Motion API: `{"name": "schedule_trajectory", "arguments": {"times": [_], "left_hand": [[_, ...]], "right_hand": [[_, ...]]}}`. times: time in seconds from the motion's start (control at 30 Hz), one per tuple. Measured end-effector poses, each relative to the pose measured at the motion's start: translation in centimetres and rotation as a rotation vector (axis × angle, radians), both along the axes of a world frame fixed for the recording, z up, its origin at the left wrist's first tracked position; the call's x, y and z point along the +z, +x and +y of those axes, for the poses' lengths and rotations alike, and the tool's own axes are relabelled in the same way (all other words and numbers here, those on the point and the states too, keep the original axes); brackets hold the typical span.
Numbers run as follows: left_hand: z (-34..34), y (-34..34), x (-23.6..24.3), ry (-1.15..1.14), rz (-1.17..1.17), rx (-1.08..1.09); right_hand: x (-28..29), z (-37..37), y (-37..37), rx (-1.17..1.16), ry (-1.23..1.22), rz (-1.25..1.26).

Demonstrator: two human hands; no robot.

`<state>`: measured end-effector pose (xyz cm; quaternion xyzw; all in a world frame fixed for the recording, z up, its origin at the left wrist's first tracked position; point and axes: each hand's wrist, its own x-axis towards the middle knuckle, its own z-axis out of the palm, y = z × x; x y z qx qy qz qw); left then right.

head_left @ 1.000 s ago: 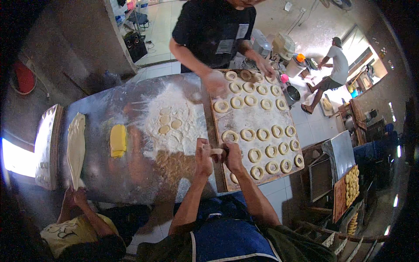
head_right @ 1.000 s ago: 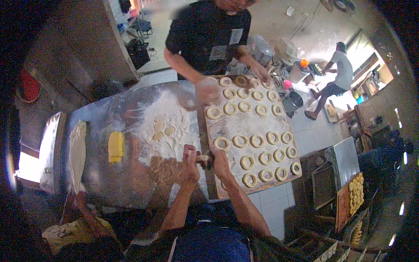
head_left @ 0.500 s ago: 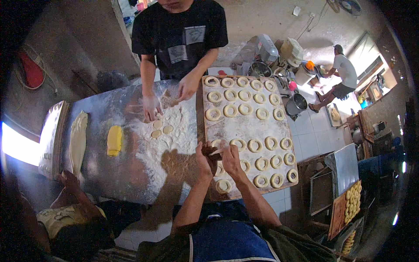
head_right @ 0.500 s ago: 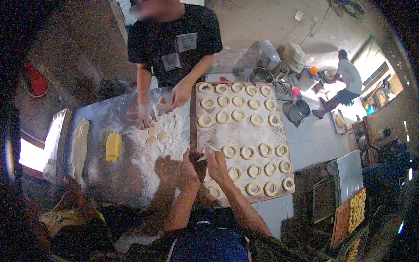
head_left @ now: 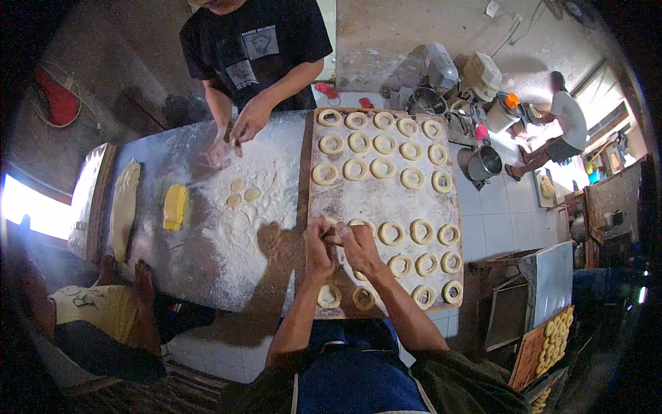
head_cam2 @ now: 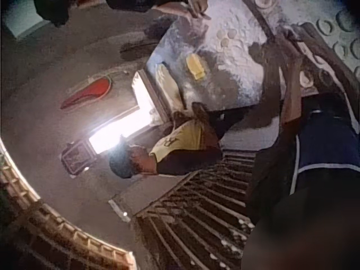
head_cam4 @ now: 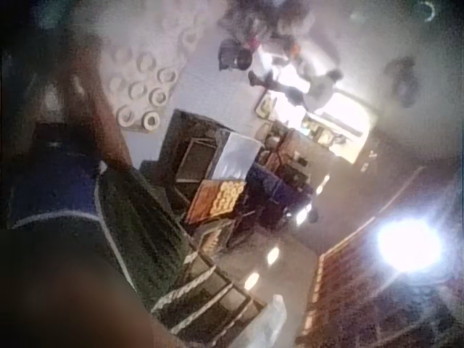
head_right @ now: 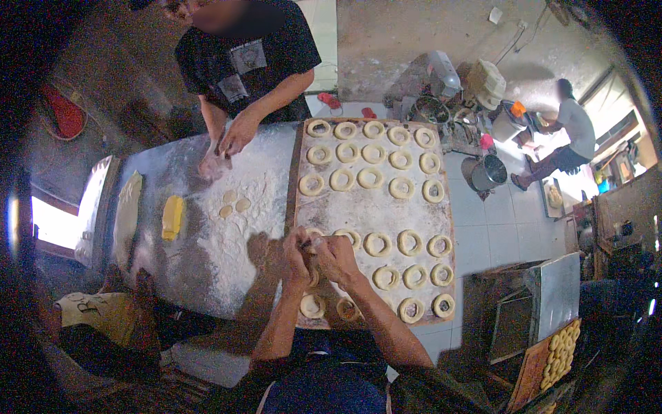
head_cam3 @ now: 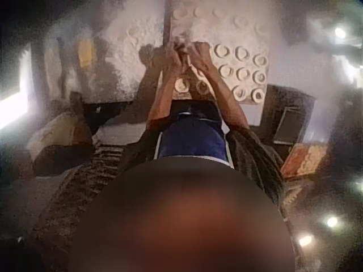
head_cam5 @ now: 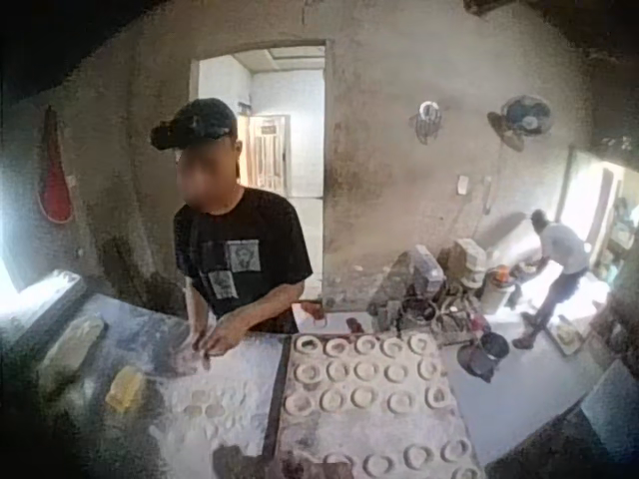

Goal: The person shapes small round dough pieces into rings by hand and places them on a floured wooden board. Other workers are visible in the background performing similar tasks in a bakery setting.

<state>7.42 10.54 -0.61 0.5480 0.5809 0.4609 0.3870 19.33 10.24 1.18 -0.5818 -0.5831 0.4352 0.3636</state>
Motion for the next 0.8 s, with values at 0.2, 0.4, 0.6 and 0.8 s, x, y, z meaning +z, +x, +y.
{"name": "schedule_trajectory", "arguments": {"times": [0.2, 0.4, 0.6, 0.8], "left_hand": [[3.1, -0.6, -1.9, 0.212, 0.360, 0.051], [11.6, -2.9, -6.8, -0.134, 0.382, 0.111], [10.8, -4.4, -7.4, 0.122, 0.413, 0.022], [9.4, -3.3, -5.4, -0.005, 0.296, 0.079]], "right_hand": [[0.2, 2.9, 1.1, 0.045, 0.185, 0.159], [-4.4, 10.2, 1.6, 0.029, 0.133, -0.275], [-7.4, 10.3, 1.6, 0.075, 0.385, -0.478], [-5.3, 8.7, 0.6, 0.022, 0.358, -0.493]]}}
